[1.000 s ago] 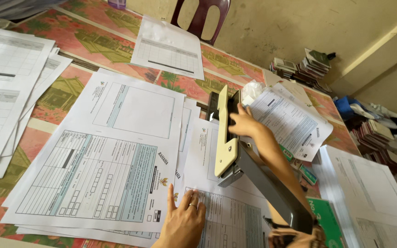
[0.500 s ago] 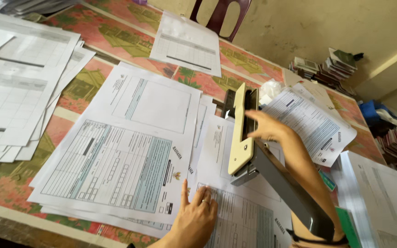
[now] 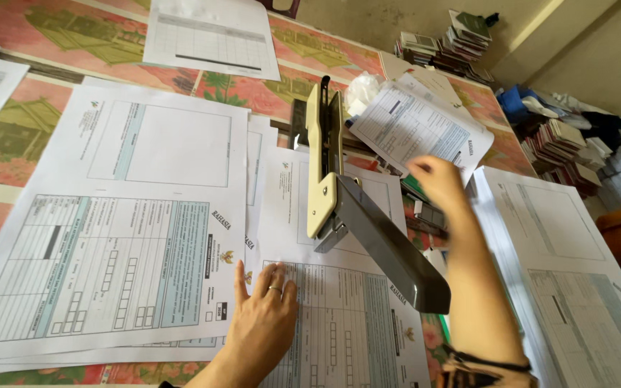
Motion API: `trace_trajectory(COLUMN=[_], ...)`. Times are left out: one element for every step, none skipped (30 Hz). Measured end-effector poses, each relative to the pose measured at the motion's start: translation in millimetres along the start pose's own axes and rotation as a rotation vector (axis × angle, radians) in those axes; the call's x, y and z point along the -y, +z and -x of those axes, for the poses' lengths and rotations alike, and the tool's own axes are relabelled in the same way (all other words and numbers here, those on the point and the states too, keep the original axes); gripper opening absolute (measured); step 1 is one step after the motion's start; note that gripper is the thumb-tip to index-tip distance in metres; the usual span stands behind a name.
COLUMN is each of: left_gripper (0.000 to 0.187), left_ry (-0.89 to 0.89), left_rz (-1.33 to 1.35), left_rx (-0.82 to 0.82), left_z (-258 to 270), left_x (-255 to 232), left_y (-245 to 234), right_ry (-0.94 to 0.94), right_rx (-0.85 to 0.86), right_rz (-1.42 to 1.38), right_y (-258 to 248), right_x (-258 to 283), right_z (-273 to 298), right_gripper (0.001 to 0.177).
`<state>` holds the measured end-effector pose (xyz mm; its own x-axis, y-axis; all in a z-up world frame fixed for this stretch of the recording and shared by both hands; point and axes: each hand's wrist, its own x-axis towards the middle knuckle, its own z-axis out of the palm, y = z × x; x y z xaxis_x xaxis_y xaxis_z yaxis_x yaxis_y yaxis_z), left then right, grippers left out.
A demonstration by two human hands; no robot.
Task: The person staples several sheets of paper together using a large heavy-duty stapler on a table. The person aligns the sheets, positions them under the stapler head, and presses down on the lever multiple times for different sets of papers.
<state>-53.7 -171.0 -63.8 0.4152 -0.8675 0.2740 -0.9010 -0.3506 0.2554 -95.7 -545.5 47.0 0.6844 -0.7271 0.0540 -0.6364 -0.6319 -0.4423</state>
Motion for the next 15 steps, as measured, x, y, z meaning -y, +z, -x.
trace_trajectory(left_gripper=[0.034,0.035,0.036,0.036,0.037,0.038,0.038,0.038,0.038,0.038,0.034,0.03,0.03,0.03,0.031], left_ry=[0.001,0.007,0.013,0.016,0.014,0.007,0.006,0.011,0.016,0.018,0.017,0.02,0.025,0.019,0.012], left_rz=[0.005,-0.029,-0.063,-0.056,-0.053,-0.054,-0.05,-0.046,-0.042,-0.041,-0.047,-0.052,-0.051,-0.053,-0.054], left_rx=[0.004,-0.038,-0.081,-0.081,-0.071,-0.062,-0.064,-0.081,-0.099,-0.097,-0.125,-0.158,-0.162,-0.176,-0.19], left_z=[1,2,2,2,2,1,1,2,3,4,5,3,3,2,2], left_x=[0,0,0,0,-1,1,0,0,0,1,1,2,1,1,1], left_y=[3,6,9,10,11,11,11,11,10,11,11,12,12,11,10], right_ry=[0.005,0.143,0.28,0.284,0.305,0.32,0.319,0.265,0.21,0.212,0.093,-0.027,-0.024,-0.035,-0.045], right_rx=[0.002,-0.011,-0.026,-0.028,0.002,0.034,0.033,0.048,0.063,0.063,-0.046,-0.161,-0.167,-0.194,-0.22], right_rz=[0.003,0.107,0.211,0.217,0.185,0.151,0.155,0.146,0.137,0.138,0.189,0.241,0.243,0.22,0.196], right_y=[-2,-6,-10,-7,-5,-1,5,13,22,33,45,54,57,60,64], right_x=[-28,-56,-84,-95,-106,-115,-119,-122,-125,-134,-143,-152,-156,-158,-159], right_z=[6,11,17,21,25,27,25,24,23,19,14,8,10,9,9], right_gripper=[0.026,0.023,0.021,0.021,0.018,0.015,0.015,0.019,0.023,0.023,0.023,0.024,0.024,0.027,0.03])
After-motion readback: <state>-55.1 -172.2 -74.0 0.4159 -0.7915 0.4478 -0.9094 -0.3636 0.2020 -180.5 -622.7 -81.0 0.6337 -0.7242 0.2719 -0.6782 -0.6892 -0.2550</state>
